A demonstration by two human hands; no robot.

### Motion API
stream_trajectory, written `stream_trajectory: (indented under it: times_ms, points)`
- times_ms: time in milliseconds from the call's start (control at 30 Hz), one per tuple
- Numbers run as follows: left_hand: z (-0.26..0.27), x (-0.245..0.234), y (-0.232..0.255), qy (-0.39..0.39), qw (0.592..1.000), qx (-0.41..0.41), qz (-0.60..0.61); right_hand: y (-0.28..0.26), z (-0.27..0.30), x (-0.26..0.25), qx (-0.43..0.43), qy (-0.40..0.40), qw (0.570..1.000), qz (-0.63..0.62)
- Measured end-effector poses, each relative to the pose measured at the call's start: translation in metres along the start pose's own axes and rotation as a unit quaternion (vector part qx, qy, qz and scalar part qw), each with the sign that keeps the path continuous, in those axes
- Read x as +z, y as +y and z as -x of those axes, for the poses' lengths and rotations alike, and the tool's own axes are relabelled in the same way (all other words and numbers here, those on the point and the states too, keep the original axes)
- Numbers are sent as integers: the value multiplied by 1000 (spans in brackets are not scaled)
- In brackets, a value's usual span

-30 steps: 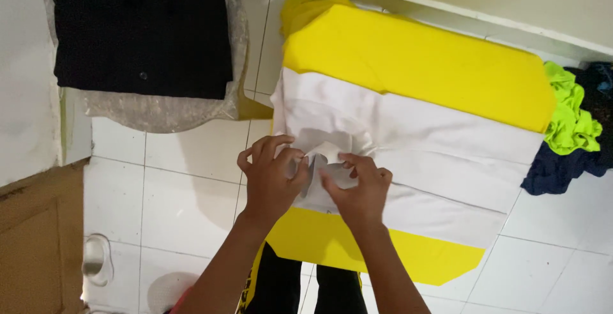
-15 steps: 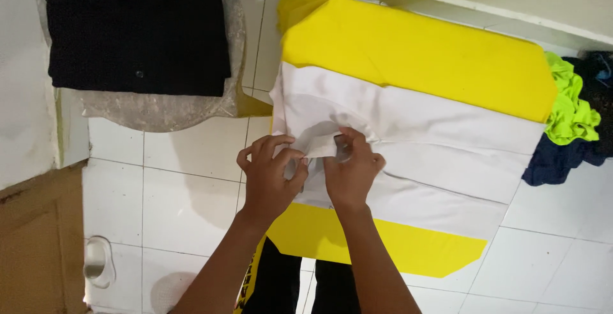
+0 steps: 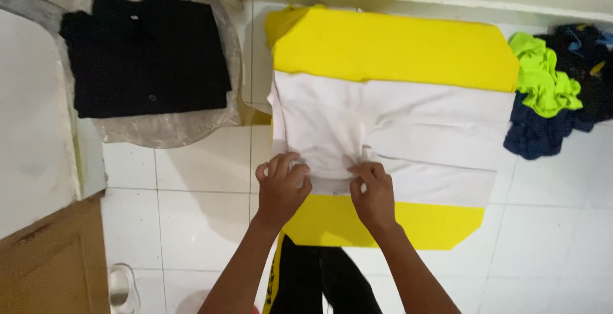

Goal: Folding a white t-shirt on a small yellow stool and then placing it on top of a folded black shirt on a chair.

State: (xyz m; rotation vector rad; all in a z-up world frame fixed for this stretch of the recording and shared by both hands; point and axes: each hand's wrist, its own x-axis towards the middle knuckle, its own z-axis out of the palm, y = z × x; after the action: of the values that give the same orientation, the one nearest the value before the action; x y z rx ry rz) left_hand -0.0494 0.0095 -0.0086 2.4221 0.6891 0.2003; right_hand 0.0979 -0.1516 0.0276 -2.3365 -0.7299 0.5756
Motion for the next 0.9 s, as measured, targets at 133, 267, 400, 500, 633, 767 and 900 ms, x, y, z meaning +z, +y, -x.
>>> stream_trajectory:
  times_ms: [133,267,400,500,633,767,900]
  points:
    - [2,-11,-5,3,1000,1,6,16,5,3,-7,-38,999,28]
    - [11,-16,-12,-59,998,1,-10,18,9,-1,-44,-88,994,36]
    - [11,-23,-12,-73,996,33,-34,28,10,3,-80,-89,991,68]
    - [17,-17,-17,-58,996,57,-36,31,5,4,-141,-44,985,93]
    - [18,-20,-18,-50,995,82,-39,36,2,4,-165,-32,982,92]
    - [15,-22,-14,-18,996,72,-53,50,2,8,-126,-59,984,113]
    - [8,-22,-12,9,999,26,-28,27,-3,-7,-185,-27,980,68]
